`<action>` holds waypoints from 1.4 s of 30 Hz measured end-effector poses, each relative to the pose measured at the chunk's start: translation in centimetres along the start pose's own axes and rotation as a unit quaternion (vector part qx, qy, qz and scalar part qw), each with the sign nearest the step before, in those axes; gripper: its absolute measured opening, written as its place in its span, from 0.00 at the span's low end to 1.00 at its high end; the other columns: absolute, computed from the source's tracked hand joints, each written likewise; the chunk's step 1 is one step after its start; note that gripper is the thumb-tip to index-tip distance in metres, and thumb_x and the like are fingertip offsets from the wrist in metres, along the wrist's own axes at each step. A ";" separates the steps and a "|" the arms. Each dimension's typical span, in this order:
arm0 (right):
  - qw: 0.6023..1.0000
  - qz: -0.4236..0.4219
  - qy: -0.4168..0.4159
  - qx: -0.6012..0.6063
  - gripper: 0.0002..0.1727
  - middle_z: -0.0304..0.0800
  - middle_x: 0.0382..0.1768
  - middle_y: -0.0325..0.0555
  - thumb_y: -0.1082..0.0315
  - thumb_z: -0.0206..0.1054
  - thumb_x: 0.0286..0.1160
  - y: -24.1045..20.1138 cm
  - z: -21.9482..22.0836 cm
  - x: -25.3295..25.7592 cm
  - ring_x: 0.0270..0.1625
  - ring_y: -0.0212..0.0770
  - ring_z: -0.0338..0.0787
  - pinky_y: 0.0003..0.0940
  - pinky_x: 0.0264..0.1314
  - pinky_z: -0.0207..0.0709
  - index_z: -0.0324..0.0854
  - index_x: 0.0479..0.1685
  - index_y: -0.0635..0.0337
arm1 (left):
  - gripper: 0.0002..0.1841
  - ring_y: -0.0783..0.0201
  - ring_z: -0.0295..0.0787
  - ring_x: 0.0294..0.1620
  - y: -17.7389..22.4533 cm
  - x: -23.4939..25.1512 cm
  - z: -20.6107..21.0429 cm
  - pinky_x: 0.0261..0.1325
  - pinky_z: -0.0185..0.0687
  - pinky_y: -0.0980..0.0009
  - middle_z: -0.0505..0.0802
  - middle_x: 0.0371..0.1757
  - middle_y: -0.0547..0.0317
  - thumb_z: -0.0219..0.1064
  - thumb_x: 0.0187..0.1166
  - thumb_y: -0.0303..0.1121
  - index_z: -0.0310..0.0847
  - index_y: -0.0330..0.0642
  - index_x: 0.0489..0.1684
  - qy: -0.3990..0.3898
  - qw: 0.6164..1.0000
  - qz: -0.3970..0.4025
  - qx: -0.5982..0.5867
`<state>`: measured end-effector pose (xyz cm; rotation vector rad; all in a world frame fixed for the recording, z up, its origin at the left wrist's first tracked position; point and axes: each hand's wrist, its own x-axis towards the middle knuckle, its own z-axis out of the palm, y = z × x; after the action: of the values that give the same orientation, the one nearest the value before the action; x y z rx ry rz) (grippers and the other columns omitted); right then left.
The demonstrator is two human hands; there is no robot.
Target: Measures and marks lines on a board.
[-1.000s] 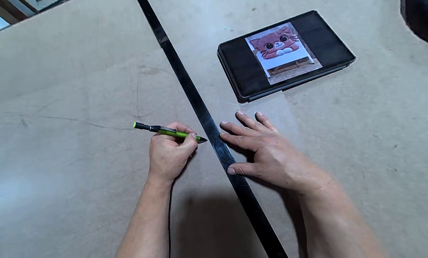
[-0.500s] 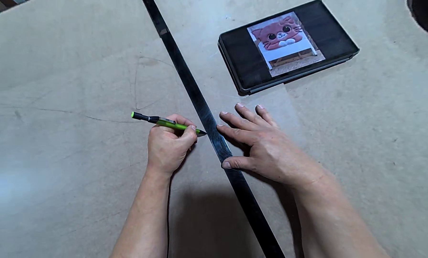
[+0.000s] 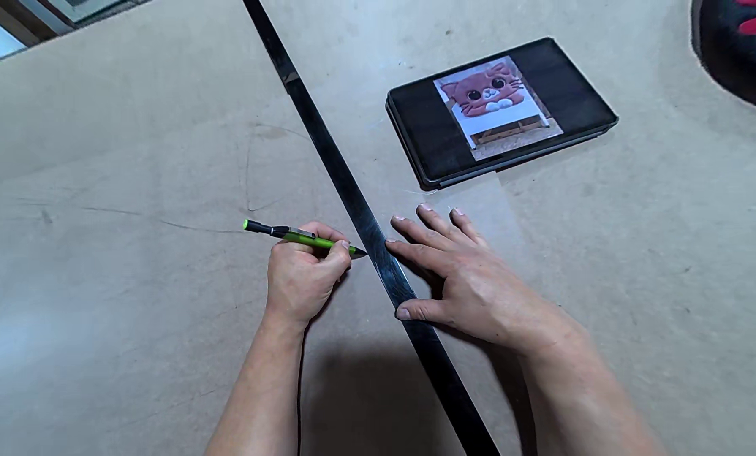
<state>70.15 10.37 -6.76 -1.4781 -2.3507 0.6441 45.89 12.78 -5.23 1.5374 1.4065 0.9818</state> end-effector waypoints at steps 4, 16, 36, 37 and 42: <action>1.000 -0.003 -0.021 -0.007 0.61 0.50 0.96 0.33 0.22 0.74 0.49 -0.2 -0.1 0.0 0.98 0.44 0.42 0.65 0.97 0.30 0.59 0.94 0.29 | 0.03 0.66 0.87 0.18 -0.5 0.6 0.3 0.18 0.82 0.72 0.93 0.23 0.57 0.70 0.72 0.28 0.90 0.42 0.33 0.019 1.000 0.009 -0.021; 0.999 -0.013 -0.043 0.004 0.51 0.60 0.91 0.14 0.29 0.76 0.56 -0.3 -0.4 -0.4 0.98 0.41 0.40 0.65 0.97 0.23 0.68 0.89 0.27 | 0.03 0.66 0.88 0.19 -0.5 0.6 0.3 0.19 0.84 0.72 0.93 0.24 0.58 0.70 0.72 0.29 0.89 0.43 0.33 0.020 1.000 0.009 -0.012; 0.999 -0.021 -0.031 -0.003 0.51 0.63 0.90 0.16 0.26 0.73 0.57 -0.4 -0.2 -0.2 0.98 0.41 0.43 0.66 0.97 0.25 0.69 0.89 0.31 | 0.03 0.66 0.88 0.19 -0.5 0.6 0.3 0.19 0.84 0.73 0.93 0.23 0.58 0.70 0.72 0.28 0.89 0.42 0.33 0.018 1.000 0.013 -0.017; 0.999 -0.020 -0.029 -0.002 0.51 0.63 0.90 0.16 0.27 0.74 0.57 -0.4 -0.2 -0.2 0.98 0.41 0.43 0.66 0.97 0.26 0.69 0.89 0.31 | 0.03 0.67 0.88 0.19 -0.4 0.6 0.3 0.19 0.84 0.73 0.93 0.23 0.58 0.70 0.72 0.28 0.89 0.42 0.33 0.018 1.000 0.014 -0.016; 0.999 -0.024 -0.032 -0.002 0.52 0.62 0.90 0.16 0.26 0.73 0.56 -0.3 -0.2 -0.3 0.98 0.41 0.42 0.66 0.97 0.25 0.69 0.89 0.31 | 0.03 0.66 0.88 0.19 -0.5 0.7 0.3 0.20 0.84 0.73 0.93 0.23 0.58 0.70 0.72 0.28 0.89 0.42 0.33 0.018 0.999 0.017 -0.022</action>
<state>70.16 10.07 -6.43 -1.4190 -2.4288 0.6850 46.08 13.43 -5.79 1.5226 1.3798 1.0583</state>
